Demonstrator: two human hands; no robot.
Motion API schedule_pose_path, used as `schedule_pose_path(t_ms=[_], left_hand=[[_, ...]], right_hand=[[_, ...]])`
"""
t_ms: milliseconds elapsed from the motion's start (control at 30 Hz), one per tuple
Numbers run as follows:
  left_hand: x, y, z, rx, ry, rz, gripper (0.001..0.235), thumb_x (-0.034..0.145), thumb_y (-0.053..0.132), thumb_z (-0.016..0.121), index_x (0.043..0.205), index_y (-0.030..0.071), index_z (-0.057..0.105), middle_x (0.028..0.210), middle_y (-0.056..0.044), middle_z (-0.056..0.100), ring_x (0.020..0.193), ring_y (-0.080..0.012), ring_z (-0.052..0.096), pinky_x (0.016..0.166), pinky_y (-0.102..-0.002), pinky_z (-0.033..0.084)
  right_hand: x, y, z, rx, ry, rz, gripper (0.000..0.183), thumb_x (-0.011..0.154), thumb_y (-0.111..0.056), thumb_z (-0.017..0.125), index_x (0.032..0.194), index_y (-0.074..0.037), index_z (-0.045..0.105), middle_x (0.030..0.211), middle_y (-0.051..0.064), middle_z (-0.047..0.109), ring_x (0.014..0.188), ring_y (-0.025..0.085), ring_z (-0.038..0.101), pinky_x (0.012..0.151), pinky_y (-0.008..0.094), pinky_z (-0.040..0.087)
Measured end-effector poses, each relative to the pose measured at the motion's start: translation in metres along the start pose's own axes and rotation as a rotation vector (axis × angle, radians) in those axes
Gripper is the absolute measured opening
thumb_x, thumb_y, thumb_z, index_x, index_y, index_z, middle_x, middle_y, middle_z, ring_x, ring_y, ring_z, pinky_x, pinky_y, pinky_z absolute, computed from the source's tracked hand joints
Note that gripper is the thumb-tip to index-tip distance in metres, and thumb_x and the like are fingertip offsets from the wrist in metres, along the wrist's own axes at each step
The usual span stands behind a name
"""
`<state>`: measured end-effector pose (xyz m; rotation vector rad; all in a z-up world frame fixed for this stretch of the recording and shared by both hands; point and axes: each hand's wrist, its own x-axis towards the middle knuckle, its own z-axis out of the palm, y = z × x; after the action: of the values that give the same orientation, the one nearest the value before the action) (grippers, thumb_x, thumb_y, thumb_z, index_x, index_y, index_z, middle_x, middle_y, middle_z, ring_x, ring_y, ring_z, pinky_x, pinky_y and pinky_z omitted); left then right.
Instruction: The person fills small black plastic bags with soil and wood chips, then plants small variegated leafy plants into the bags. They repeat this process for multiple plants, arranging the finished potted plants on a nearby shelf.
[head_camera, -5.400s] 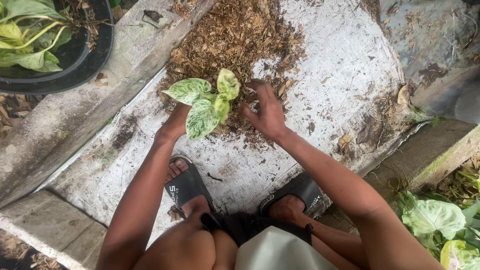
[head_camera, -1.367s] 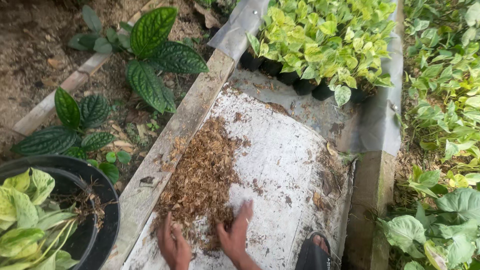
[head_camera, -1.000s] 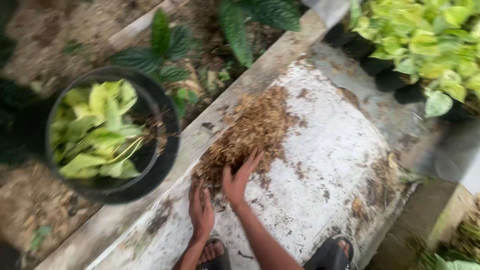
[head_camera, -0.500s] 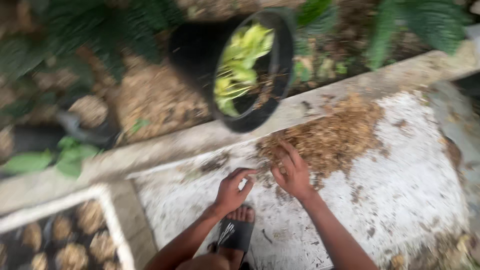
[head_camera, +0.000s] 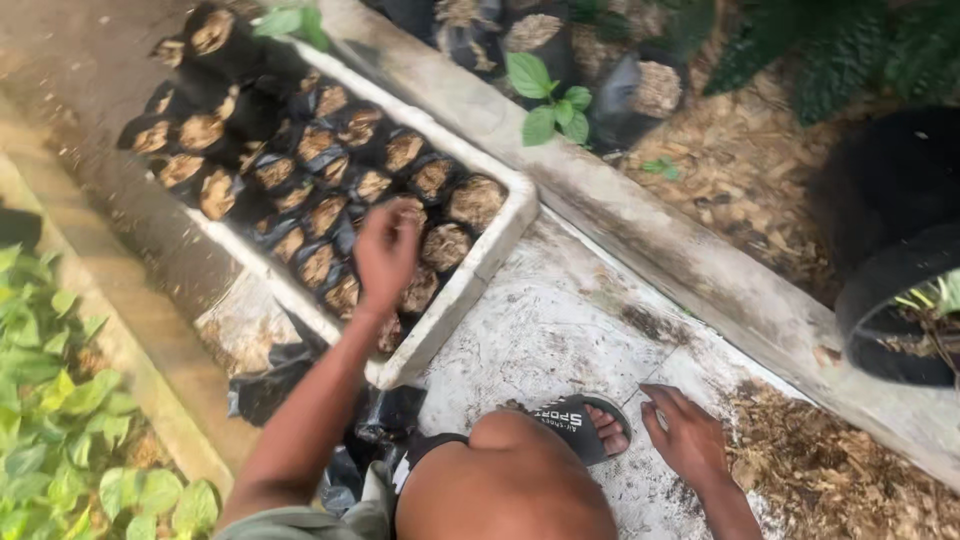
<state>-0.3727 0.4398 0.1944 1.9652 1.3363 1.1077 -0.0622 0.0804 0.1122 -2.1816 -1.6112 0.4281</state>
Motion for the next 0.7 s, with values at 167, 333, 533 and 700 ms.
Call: schedule_pose_path(t_ms=[167, 333, 533, 700], left_hand=[[0.023, -0.068, -0.061, 0.433, -0.263, -0.099, 0.029, 0.094, 0.031, 0.066, 0.114, 0.011, 0.074, 0.098, -0.012, 0.077, 0.087, -0.0268, 0.074, 0.075, -0.042, 0.059], [-0.004, -0.080, -0.041, 0.769, -0.477, 0.033, 0.035, 0.093, 0.042, 0.065, 0.117, 0.017, 0.069, 0.089, -0.010, 0.077, 0.079, -0.0290, 0.076, 0.066, -0.043, 0.060], [-0.015, -0.057, -0.035, 1.029, -0.630, -0.219, 0.059, 0.094, 0.056, 0.064, 0.123, 0.005, 0.056, 0.077, -0.014, 0.071, 0.064, -0.0271, 0.072, 0.056, -0.041, 0.058], [-0.037, -0.051, -0.047, 1.107, -0.821, -0.444, 0.069, 0.093, 0.065, 0.060, 0.124, 0.004, 0.054, 0.074, -0.012, 0.070, 0.065, -0.0230, 0.073, 0.056, -0.038, 0.059]], right_hand=[[0.015, 0.004, -0.003, -0.085, -0.360, 0.251, 0.037, 0.095, -0.038, 0.056, 0.131, -0.030, 0.062, 0.128, -0.009, 0.068, 0.084, 0.019, 0.076, 0.081, 0.036, 0.063], [0.009, 0.012, 0.011, -0.091, -0.336, 0.191, 0.037, 0.097, -0.039, 0.054, 0.131, -0.029, 0.062, 0.136, -0.007, 0.065, 0.083, 0.018, 0.077, 0.087, 0.037, 0.062], [0.012, 0.019, 0.023, -0.052, -0.305, 0.180, 0.037, 0.096, -0.036, 0.055, 0.130, -0.026, 0.064, 0.134, -0.005, 0.068, 0.083, 0.019, 0.077, 0.087, 0.036, 0.063], [0.011, 0.018, 0.022, -0.033, -0.312, 0.210, 0.035, 0.096, -0.035, 0.057, 0.128, -0.027, 0.066, 0.129, -0.005, 0.070, 0.081, 0.019, 0.076, 0.087, 0.036, 0.062]])
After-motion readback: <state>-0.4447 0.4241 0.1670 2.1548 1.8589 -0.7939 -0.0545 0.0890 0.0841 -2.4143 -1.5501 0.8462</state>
